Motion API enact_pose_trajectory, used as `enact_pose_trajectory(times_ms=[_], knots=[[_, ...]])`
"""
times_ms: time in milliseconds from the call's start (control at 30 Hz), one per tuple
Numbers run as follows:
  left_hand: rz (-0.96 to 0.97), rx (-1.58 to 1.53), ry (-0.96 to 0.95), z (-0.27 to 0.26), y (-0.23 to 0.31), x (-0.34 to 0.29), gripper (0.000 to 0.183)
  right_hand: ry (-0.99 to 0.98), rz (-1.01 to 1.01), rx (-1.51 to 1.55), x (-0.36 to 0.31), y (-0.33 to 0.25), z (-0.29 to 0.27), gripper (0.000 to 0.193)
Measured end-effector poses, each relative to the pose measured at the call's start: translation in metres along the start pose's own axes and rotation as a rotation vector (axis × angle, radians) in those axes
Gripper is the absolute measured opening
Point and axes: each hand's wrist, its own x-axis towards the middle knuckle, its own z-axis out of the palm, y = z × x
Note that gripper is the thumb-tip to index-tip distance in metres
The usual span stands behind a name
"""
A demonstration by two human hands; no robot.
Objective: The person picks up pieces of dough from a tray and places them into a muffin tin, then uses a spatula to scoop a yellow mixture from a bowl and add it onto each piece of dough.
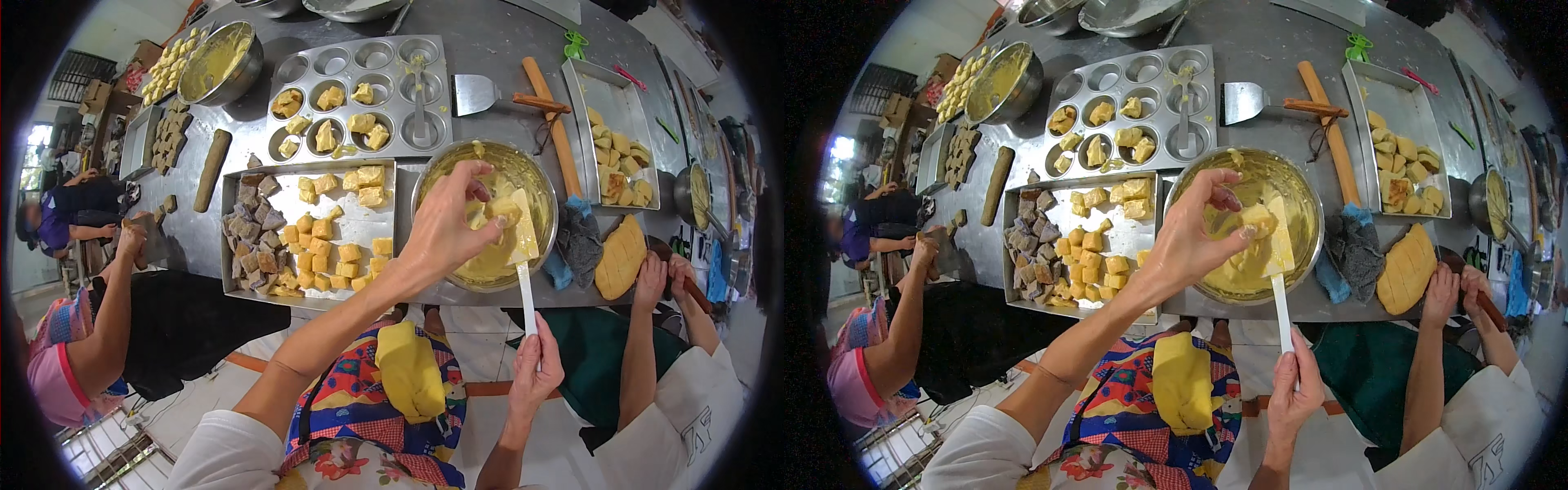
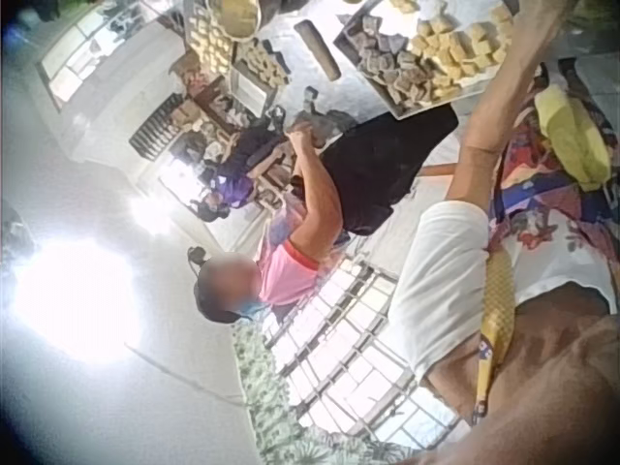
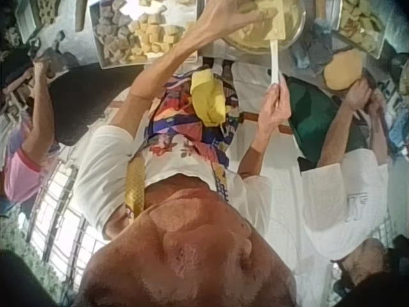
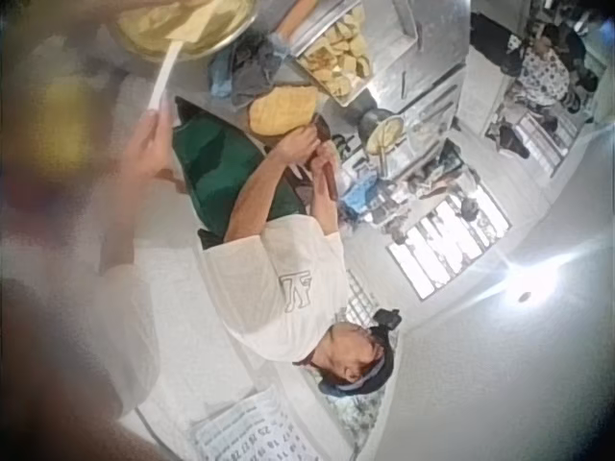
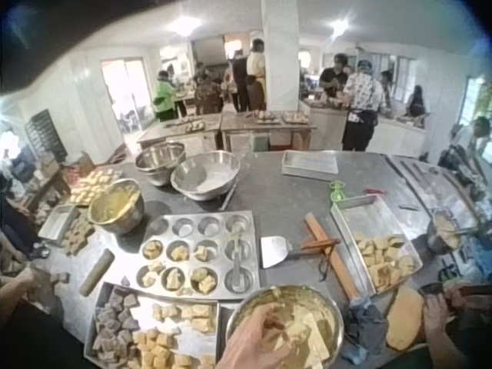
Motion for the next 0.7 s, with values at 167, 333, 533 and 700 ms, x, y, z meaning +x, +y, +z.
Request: enact_pose_trajectory(times_ms=[167,333,533,700], knots=[[-0.108,-0.166,-0.067,-0.009,-0.006,0.003,0.056,0.012,-0.077,-0.031,-0.003,0.005,0.001,0.028],[-0.186,-0.323,-0.093,-0.017,-0.007,0.002,0.061,-0.004,-0.003,-0.082,-0.006,-0.003,-0.001,0.026],[-0.274,-0.542,-0.067,-0.022,-0.007,0.002,0.059,-0.072,-0.140,-0.176,-0.004,-0.012,0.003,0.027],[-0.500,-0.860,-0.079,-0.041,0.001,0.005,0.052,-0.121,-0.279,-0.152,0.005,-0.005,-0.004,0.027]])
